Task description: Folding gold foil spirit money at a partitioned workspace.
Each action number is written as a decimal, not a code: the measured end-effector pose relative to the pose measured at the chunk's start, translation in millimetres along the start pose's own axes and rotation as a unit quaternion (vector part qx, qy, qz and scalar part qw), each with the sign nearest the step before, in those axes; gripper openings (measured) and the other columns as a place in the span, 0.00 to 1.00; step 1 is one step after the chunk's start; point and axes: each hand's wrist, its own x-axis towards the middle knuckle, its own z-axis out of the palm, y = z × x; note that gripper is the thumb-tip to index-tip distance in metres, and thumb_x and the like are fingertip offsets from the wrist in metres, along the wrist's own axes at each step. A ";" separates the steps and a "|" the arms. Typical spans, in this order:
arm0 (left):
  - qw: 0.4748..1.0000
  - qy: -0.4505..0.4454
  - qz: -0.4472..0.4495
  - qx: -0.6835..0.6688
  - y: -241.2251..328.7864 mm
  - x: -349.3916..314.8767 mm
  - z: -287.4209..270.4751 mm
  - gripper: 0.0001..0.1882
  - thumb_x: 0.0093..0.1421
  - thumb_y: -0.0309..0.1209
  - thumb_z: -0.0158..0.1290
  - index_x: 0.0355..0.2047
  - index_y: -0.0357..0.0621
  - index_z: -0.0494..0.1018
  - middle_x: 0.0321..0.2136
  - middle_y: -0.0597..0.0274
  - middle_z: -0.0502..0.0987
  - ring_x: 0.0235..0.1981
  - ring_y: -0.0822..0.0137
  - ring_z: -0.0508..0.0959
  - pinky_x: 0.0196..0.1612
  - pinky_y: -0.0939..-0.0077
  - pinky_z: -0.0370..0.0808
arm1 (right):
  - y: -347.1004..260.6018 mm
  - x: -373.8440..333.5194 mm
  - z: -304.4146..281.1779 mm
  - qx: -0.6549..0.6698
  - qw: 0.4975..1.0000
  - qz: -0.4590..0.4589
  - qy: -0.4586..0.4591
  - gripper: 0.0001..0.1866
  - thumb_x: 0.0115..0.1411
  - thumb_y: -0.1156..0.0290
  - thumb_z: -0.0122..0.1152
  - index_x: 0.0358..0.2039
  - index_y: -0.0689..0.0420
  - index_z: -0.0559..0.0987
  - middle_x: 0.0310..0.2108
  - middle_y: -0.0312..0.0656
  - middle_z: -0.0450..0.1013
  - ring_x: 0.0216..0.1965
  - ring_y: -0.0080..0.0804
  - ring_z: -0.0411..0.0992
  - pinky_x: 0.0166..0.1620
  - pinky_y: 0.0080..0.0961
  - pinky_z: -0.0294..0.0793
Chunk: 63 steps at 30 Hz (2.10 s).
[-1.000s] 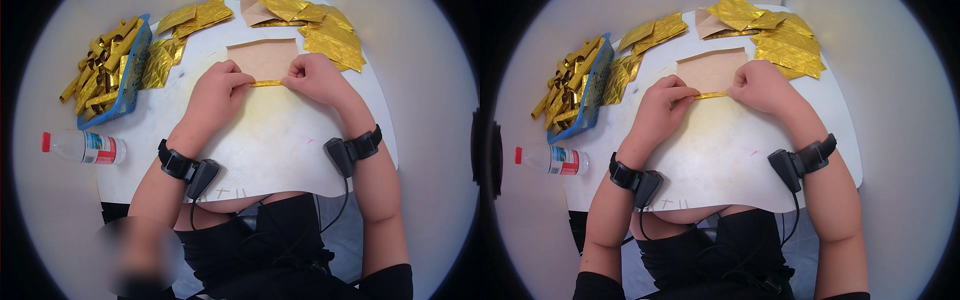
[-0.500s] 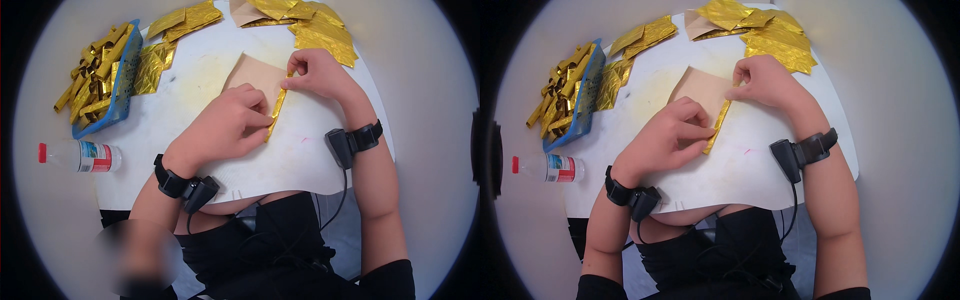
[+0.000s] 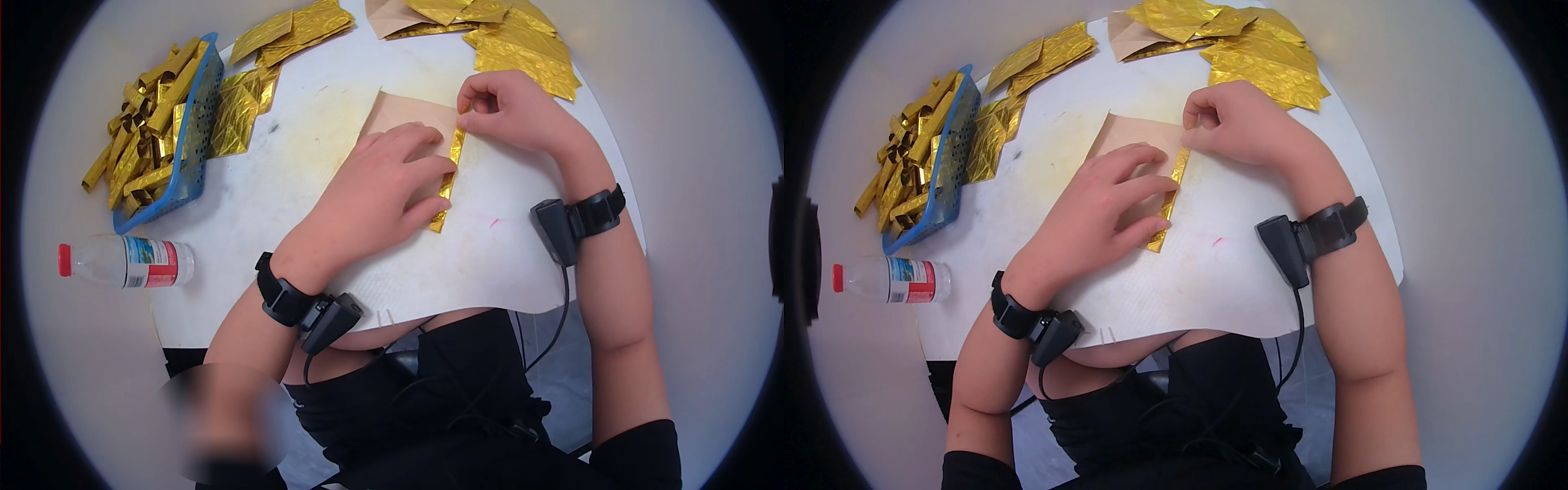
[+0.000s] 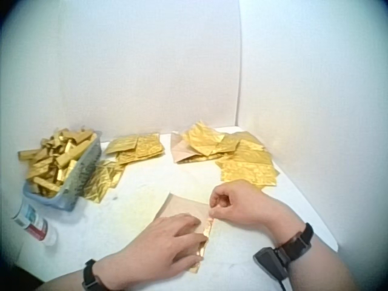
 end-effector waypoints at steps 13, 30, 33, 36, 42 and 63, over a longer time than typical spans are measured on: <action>0.999 -0.036 -0.021 0.011 4.8 -0.7 -4.1 0.19 0.62 0.35 0.65 0.52 0.45 0.81 0.63 0.51 0.74 0.63 0.48 0.73 0.67 0.57 0.68 | 7.2 3.8 1.2 0.023 1.000 -0.013 -0.004 0.06 0.64 0.73 0.70 0.38 0.61 0.85 0.29 0.32 0.77 0.32 0.20 0.72 0.40 0.22 0.74; 0.997 -0.060 -0.021 0.052 4.7 -0.6 0.3 0.18 0.66 0.38 0.62 0.52 0.43 0.79 0.66 0.58 0.74 0.72 0.45 0.67 0.68 0.52 0.66 | 1.2 7.2 6.6 -0.013 1.000 0.001 0.026 0.07 0.59 0.71 0.70 0.33 0.62 0.84 0.24 0.35 0.75 0.28 0.23 0.70 0.35 0.25 0.72; 0.996 -0.066 -0.018 0.054 5.6 -0.2 -1.9 0.18 0.66 0.38 0.62 0.53 0.43 0.78 0.67 0.58 0.73 0.72 0.46 0.67 0.67 0.52 0.66 | -0.9 7.6 6.9 -0.017 0.999 0.006 0.026 0.07 0.58 0.71 0.69 0.33 0.62 0.84 0.24 0.36 0.75 0.28 0.24 0.70 0.35 0.25 0.72; 0.996 -0.070 -0.026 0.048 6.7 0.2 -2.2 0.19 0.66 0.38 0.62 0.54 0.44 0.78 0.68 0.57 0.73 0.72 0.46 0.67 0.68 0.53 0.65 | -1.3 7.9 7.9 -0.017 0.999 0.011 0.028 0.07 0.58 0.71 0.69 0.32 0.62 0.84 0.24 0.36 0.75 0.27 0.24 0.70 0.35 0.26 0.73; 0.996 -0.070 -0.017 0.057 9.3 0.4 -3.4 0.24 0.66 0.36 0.61 0.61 0.46 0.77 0.69 0.57 0.72 0.72 0.44 0.66 0.71 0.50 0.63 | -0.4 7.9 7.4 -0.017 0.999 0.013 0.031 0.07 0.58 0.70 0.69 0.32 0.62 0.84 0.24 0.36 0.75 0.27 0.24 0.71 0.35 0.26 0.73; 0.994 -0.098 -0.022 0.035 6.5 -1.8 -8.2 0.26 0.64 0.40 0.61 0.61 0.44 0.79 0.70 0.55 0.71 0.74 0.43 0.65 0.73 0.49 0.61 | 0.9 8.9 5.1 -0.019 1.000 0.015 0.018 0.10 0.56 0.68 0.67 0.35 0.61 0.87 0.29 0.46 0.82 0.31 0.36 0.80 0.40 0.31 0.79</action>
